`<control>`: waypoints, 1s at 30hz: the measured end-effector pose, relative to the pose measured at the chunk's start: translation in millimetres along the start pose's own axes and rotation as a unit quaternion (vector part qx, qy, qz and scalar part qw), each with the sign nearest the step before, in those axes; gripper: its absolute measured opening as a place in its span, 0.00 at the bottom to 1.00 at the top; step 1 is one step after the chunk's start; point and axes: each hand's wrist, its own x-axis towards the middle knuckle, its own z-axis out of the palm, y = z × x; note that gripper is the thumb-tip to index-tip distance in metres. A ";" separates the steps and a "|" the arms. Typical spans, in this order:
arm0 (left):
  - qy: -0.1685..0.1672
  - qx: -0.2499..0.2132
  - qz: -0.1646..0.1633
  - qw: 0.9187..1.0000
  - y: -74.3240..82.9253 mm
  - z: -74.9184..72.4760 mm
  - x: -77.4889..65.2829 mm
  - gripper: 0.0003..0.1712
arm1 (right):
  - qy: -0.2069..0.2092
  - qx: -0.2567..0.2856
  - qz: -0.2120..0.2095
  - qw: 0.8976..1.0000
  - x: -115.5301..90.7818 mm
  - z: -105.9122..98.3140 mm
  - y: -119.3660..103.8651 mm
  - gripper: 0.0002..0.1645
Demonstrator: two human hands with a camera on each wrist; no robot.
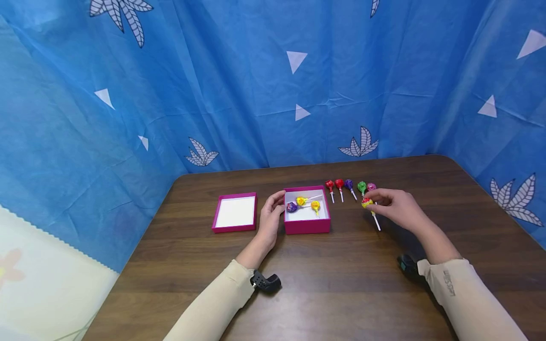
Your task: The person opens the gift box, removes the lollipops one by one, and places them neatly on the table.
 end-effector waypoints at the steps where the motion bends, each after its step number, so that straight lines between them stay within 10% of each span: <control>1: 0.001 -0.001 0.001 1.000 0.0 0.2 0.2 0.24 | -0.003 0.001 0.003 1.000 -0.6 0.9 1.8 0.25; 30: -0.001 0.002 -0.010 1.000 0.4 -0.5 -1.8 0.23 | -0.014 -0.059 0.028 0.998 -4.4 8.2 33.3 0.26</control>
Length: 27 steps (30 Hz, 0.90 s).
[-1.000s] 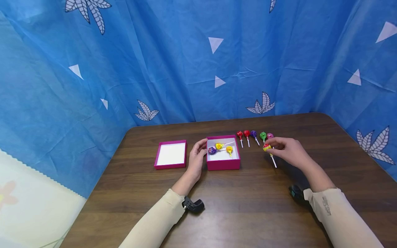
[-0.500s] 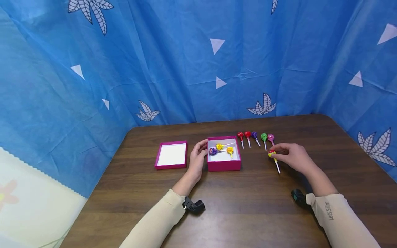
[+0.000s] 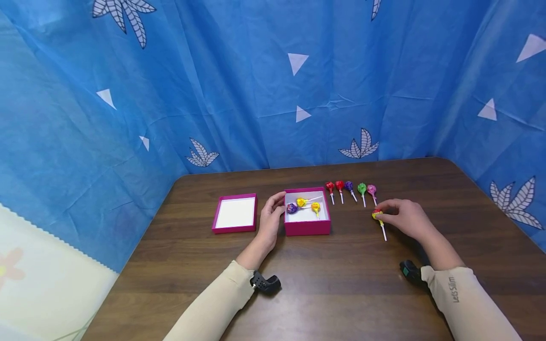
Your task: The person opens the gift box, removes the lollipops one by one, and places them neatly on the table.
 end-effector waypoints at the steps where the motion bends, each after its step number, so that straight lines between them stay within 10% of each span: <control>1: 0.000 0.001 0.000 1.000 0.1 -0.2 -0.2 0.23 | 0.000 0.001 0.000 1.000 0.2 -0.1 -0.2 0.26; 27: -0.005 -0.002 -0.007 1.000 0.2 -0.9 0.4 0.23 | 0.006 0.013 0.012 1.000 -2.5 -1.0 -3.2 0.30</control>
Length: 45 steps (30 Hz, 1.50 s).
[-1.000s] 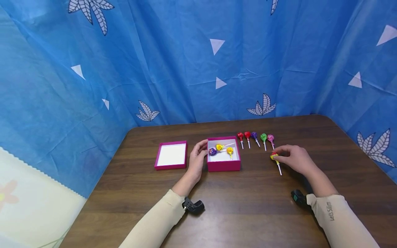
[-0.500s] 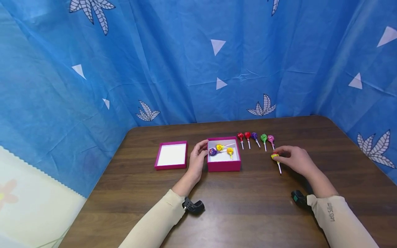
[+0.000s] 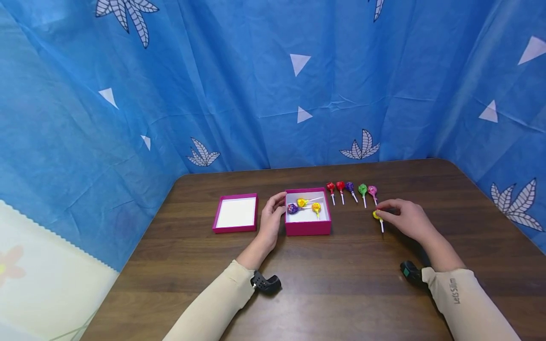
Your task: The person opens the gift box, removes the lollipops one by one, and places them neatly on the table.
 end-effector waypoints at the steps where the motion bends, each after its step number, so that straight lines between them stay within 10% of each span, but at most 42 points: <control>1: -0.001 0.001 0.000 1.000 -0.1 0.3 0.2 0.23 | 0.000 -0.001 0.002 1.000 -0.2 -0.2 0.2 0.30; 29: 0.005 -0.002 0.016 1.000 -0.3 2.0 -0.4 0.24 | 0.128 0.000 -0.071 0.989 -8.3 -15.9 -38.2 0.16; 45: 0.005 0.000 0.014 1.000 0.2 0.5 -1.6 0.24 | 0.059 0.012 -0.113 0.992 9.8 -18.1 -105.8 0.22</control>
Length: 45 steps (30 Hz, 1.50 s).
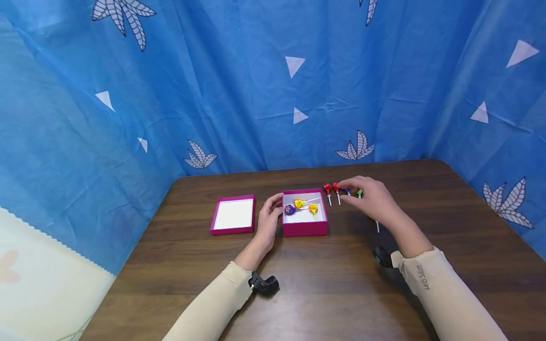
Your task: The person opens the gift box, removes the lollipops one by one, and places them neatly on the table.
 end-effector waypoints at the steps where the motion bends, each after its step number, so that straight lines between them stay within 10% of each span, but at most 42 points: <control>1: -0.001 0.000 -0.001 1.000 -0.1 -0.2 -0.4 0.24 | -0.006 0.005 0.004 1.000 1.5 1.6 -2.1 0.23; 45: -0.007 0.001 0.008 1.000 -3.8 -0.2 2.2 0.24 | -0.203 0.167 0.058 0.963 65.0 81.4 -53.6 0.23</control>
